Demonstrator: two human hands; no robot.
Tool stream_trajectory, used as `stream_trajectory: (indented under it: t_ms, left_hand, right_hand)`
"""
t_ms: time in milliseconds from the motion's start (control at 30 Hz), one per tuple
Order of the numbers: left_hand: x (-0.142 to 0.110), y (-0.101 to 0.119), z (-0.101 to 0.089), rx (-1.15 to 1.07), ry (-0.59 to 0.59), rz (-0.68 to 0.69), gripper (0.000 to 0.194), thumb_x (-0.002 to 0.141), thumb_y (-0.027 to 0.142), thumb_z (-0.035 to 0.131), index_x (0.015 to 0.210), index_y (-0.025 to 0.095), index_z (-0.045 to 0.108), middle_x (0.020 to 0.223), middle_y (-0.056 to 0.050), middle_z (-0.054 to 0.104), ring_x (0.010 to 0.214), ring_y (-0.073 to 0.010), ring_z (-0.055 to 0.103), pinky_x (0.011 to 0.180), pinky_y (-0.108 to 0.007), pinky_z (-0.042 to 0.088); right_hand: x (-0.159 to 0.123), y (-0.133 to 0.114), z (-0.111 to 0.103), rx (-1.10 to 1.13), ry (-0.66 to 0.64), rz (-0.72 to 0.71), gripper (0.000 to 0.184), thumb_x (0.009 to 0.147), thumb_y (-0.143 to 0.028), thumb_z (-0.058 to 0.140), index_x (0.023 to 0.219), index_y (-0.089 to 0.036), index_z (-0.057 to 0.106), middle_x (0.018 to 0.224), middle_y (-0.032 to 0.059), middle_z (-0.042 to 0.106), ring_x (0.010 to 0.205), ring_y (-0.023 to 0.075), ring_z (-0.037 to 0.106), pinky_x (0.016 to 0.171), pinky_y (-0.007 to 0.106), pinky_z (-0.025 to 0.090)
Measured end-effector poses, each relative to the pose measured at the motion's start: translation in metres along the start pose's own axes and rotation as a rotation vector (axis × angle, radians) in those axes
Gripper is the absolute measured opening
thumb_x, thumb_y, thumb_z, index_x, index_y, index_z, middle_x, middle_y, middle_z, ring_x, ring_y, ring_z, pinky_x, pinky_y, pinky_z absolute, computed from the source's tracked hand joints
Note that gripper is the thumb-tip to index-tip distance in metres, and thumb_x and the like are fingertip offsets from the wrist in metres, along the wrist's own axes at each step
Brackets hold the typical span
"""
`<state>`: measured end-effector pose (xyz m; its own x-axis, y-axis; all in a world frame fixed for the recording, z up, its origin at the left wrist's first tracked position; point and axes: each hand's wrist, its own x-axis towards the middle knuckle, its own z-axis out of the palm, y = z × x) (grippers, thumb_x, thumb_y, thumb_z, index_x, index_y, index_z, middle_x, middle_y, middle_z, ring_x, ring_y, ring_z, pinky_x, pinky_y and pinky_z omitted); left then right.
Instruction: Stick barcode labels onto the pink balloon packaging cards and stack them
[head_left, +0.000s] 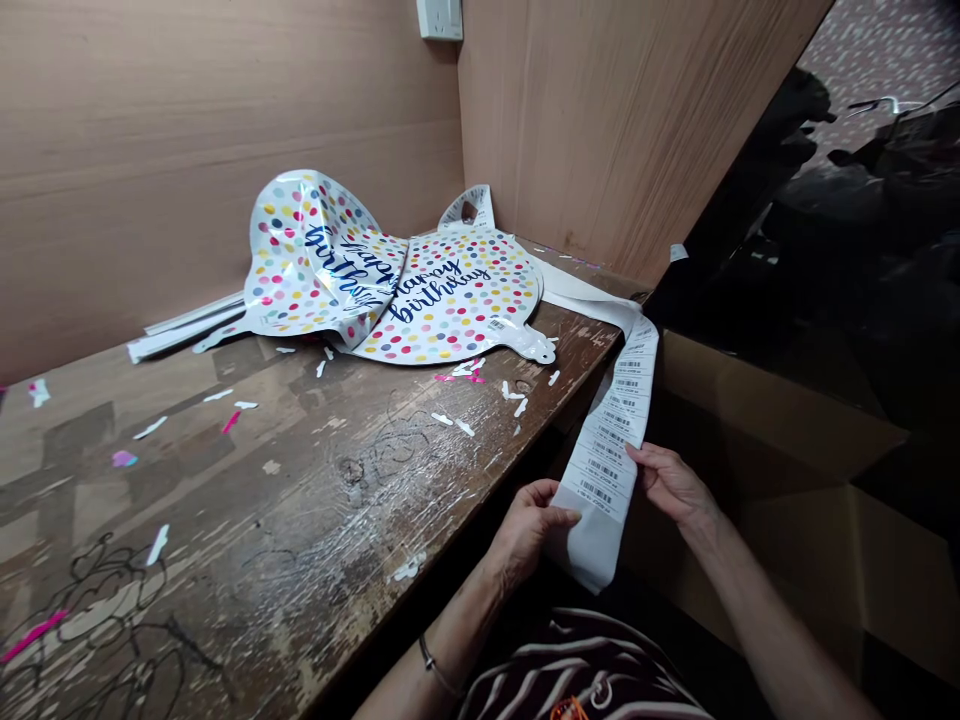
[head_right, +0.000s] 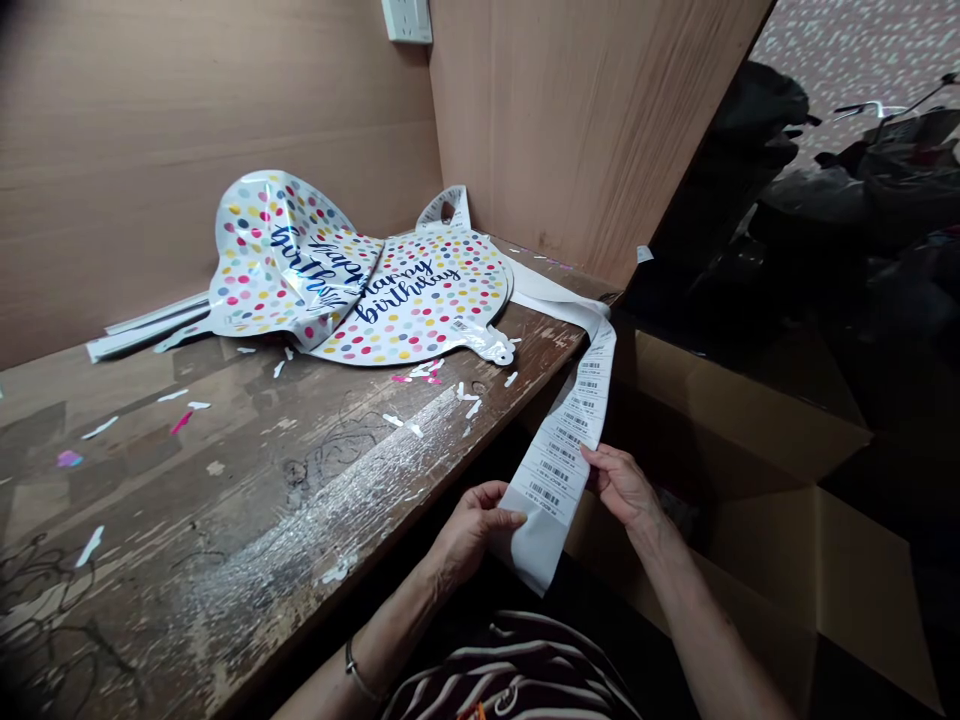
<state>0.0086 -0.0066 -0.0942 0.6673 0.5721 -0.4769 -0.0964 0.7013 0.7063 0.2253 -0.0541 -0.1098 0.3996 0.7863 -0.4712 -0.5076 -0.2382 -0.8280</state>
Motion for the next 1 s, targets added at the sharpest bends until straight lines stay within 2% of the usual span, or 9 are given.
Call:
stream_trajectory:
  t_ms: [267,367,467,567,667,767,867,933,1000]
  left_hand:
    - [-0.002,0.003,0.005,0.177,-0.009,0.030,0.027,0.054,0.020,0.064,0.079,0.010,0.065,0.070,-0.006,0.066,0.059,-0.0170,0.056,0.058,-0.028,0.042]
    - [0.000,0.003,0.006,0.303,0.089,0.085,0.043,0.054,0.022,0.066,0.095,0.009,0.064,0.093,-0.013,0.066,0.087,-0.0287,0.057,0.078,-0.038,0.042]
    - [-0.004,0.006,0.010,0.568,0.217,0.202,0.067,0.063,0.032,0.066,0.123,0.006,0.050,0.128,-0.019,0.049,0.120,-0.0328,0.037,0.101,-0.040,0.024]
    - [-0.008,0.012,0.020,0.772,0.155,0.302,0.068,0.074,0.047,0.056,0.129,0.008,0.043,0.134,-0.018,0.042,0.123,-0.0300,0.035,0.103,-0.038,0.024]
    - [-0.008,0.020,0.036,0.701,-0.009,0.330,0.061,0.076,0.054,0.053,0.122,0.014,0.050,0.121,-0.013,0.053,0.111,-0.0281,0.046,0.094,-0.037,0.034]
    - [-0.007,0.031,0.055,0.608,-0.167,0.346,0.052,0.077,0.055,0.051,0.108,0.014,0.058,0.099,-0.007,0.060,0.093,-0.0233,0.052,0.083,-0.033,0.039]
    - [-0.010,0.039,0.067,0.481,-0.267,0.394,0.045,0.076,0.051,0.055,0.101,0.015,0.060,0.092,-0.003,0.059,0.088,-0.0199,0.051,0.080,-0.029,0.039]
    - [-0.011,0.040,0.069,0.272,-0.293,0.376,0.041,0.076,0.047,0.059,0.102,0.015,0.060,0.091,-0.003,0.058,0.086,-0.0183,0.051,0.078,-0.027,0.038]
    - [-0.008,0.036,0.064,0.022,-0.252,0.283,0.040,0.072,0.042,0.064,0.101,0.013,0.062,0.087,-0.004,0.059,0.078,-0.0157,0.052,0.072,-0.025,0.039]
  right_hand:
    - [-0.003,-0.003,0.005,-0.128,0.066,-0.114,0.031,0.058,-0.029,0.074,0.084,-0.012,0.070,0.086,0.0096,0.071,0.082,0.0238,0.065,0.078,0.033,0.052]
    - [-0.004,-0.009,0.004,-0.221,0.176,-0.219,0.029,0.060,-0.033,0.073,0.082,-0.014,0.068,0.082,0.0073,0.071,0.079,0.0234,0.065,0.074,0.033,0.051]
    - [-0.011,-0.017,0.001,-0.342,0.293,-0.329,0.027,0.064,-0.034,0.071,0.083,-0.015,0.066,0.075,0.0051,0.070,0.070,0.0219,0.063,0.064,0.030,0.050]
    - [-0.027,-0.025,0.003,-0.776,0.447,-0.636,0.025,0.075,-0.037,0.060,0.088,-0.016,0.066,0.076,0.0064,0.070,0.066,0.0216,0.063,0.058,0.029,0.048]
    - [-0.046,-0.028,0.015,-1.261,0.581,-1.068,0.024,0.083,-0.030,0.049,0.091,-0.014,0.066,0.081,0.0096,0.070,0.066,0.0213,0.063,0.059,0.030,0.046]
    - [-0.060,-0.027,0.033,-1.402,0.514,-1.296,0.022,0.085,-0.023,0.048,0.093,-0.011,0.065,0.080,0.0112,0.070,0.066,0.0215,0.064,0.063,0.032,0.047]
    - [-0.068,-0.029,0.052,-1.232,0.339,-1.218,0.023,0.084,-0.024,0.049,0.099,-0.015,0.064,0.084,0.0096,0.069,0.072,0.0217,0.064,0.066,0.031,0.049]
    - [-0.070,-0.031,0.062,-1.024,0.199,-1.065,0.022,0.082,-0.027,0.051,0.098,-0.021,0.066,0.087,0.0069,0.069,0.076,0.0216,0.065,0.068,0.030,0.050]
    - [-0.071,-0.031,0.068,-0.840,0.084,-0.900,0.021,0.080,-0.029,0.054,0.095,-0.025,0.068,0.088,0.0050,0.070,0.080,0.0227,0.065,0.072,0.030,0.051]
